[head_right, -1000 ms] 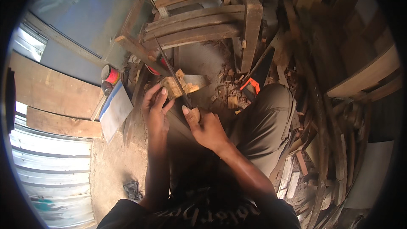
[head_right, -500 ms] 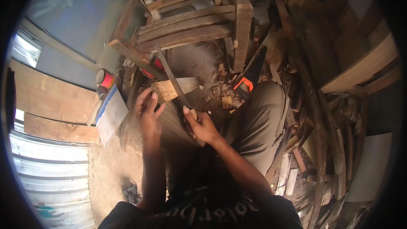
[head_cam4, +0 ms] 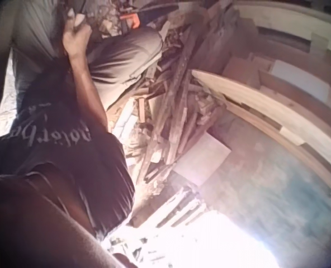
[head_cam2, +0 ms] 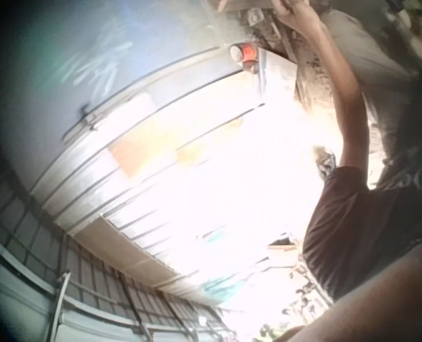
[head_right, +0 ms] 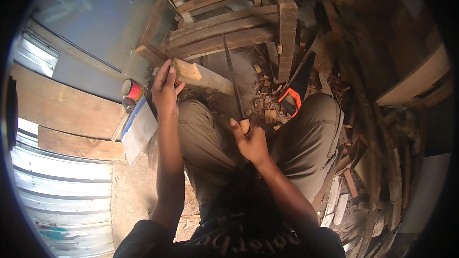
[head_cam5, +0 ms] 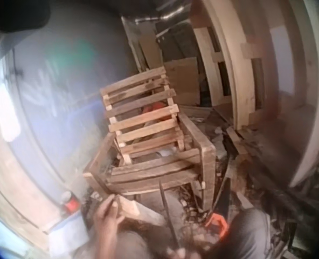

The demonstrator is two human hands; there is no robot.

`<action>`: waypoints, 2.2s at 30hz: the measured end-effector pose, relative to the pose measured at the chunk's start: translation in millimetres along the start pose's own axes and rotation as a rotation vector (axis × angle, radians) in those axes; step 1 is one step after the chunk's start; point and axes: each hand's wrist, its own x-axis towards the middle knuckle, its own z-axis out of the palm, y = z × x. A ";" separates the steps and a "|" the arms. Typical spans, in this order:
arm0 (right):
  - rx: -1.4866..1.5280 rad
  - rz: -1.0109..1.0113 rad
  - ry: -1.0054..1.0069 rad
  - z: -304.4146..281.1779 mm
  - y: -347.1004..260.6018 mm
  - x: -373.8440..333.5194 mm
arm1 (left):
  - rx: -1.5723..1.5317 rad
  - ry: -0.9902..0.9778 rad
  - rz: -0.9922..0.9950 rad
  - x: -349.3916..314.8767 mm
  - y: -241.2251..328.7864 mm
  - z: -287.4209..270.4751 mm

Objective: The person is repairing a wooden chair by removing broken slats and replacing them with new pieces. They use a saw to cut the wood to size and a hammer to secure the pieces in place.

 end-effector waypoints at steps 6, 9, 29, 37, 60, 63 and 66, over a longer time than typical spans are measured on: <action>-0.115 -0.119 0.022 -3.0 1.9 -1.3 | -0.047 -0.159 0.029 47.0 6.5 13.5; -0.133 -0.207 0.070 0.0 -4.1 -0.2 | -0.072 -0.148 -0.005 48.0 7.0 24.0; -0.103 -0.234 -0.129 13.8 -54.7 -24.3 | -0.293 -0.051 -0.130 -95.6 -25.5 -8.1; -0.002 -0.394 -0.203 -10.1 -71.4 -37.8 | -0.296 -0.074 -0.129 -122.0 -33.3 -13.0; -0.176 -0.243 -0.282 -0.9 -101.0 -21.5 | -0.311 -0.029 -0.126 -109.4 -35.5 -18.0; -0.045 -0.388 -0.263 -5.5 -111.6 -27.6 | -0.253 -0.037 -0.079 -113.0 -43.3 -19.2; -0.245 -0.114 -0.316 4.4 -82.4 -23.2 | -0.193 -0.026 -0.079 -111.7 -42.6 -20.1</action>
